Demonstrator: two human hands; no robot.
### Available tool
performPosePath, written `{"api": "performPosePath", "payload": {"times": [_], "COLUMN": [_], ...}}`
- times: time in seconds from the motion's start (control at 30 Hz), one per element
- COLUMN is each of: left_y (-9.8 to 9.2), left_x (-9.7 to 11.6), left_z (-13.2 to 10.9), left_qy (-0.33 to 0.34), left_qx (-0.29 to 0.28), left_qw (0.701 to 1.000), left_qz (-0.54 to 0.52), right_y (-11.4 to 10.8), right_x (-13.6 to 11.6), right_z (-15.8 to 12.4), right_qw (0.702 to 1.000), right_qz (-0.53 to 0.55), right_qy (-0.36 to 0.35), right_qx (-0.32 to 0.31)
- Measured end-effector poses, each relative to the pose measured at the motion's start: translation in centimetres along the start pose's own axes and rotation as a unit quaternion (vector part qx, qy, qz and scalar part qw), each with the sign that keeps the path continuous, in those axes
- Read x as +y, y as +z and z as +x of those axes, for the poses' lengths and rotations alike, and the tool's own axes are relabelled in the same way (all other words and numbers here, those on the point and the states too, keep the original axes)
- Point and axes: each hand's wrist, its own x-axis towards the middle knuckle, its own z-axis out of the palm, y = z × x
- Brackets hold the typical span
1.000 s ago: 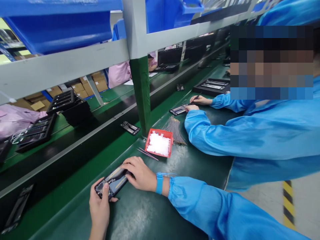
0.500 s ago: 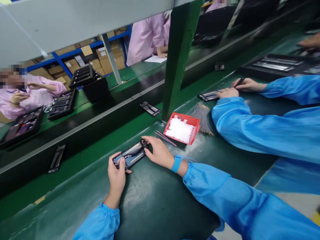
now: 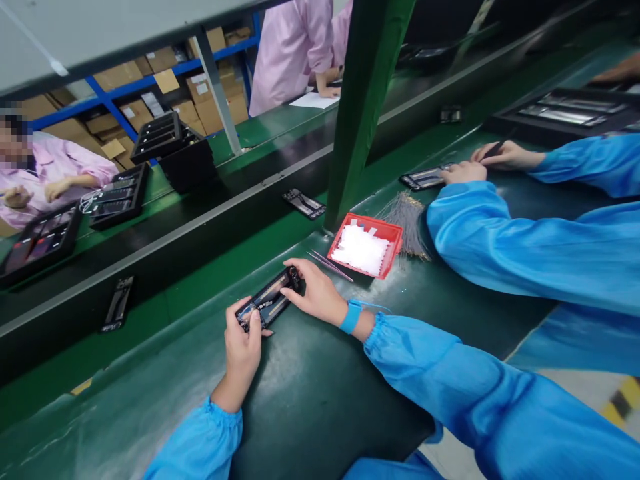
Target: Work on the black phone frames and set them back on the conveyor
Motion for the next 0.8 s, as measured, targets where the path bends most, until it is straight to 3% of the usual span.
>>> {"api": "performPosePath", "payload": {"times": [0.33, 0.8], "left_y": [1.6, 2.0], "left_x": [0.8, 0.0], "left_z": [-1.8, -2.0], "left_qy": [0.030, 0.066], "left_qx": [0.021, 0.043], "left_qw": [0.997, 0.990], "left_qz": [0.073, 0.114], "right_y": [0.7, 1.7], "right_x": [-2.7, -3.7], "right_z": [-1.2, -2.4], "right_qw": [0.998, 0.996], "right_qz": [-0.012, -0.022], "right_qy": [0.057, 0.081], "right_qx": [0.019, 0.011]}}
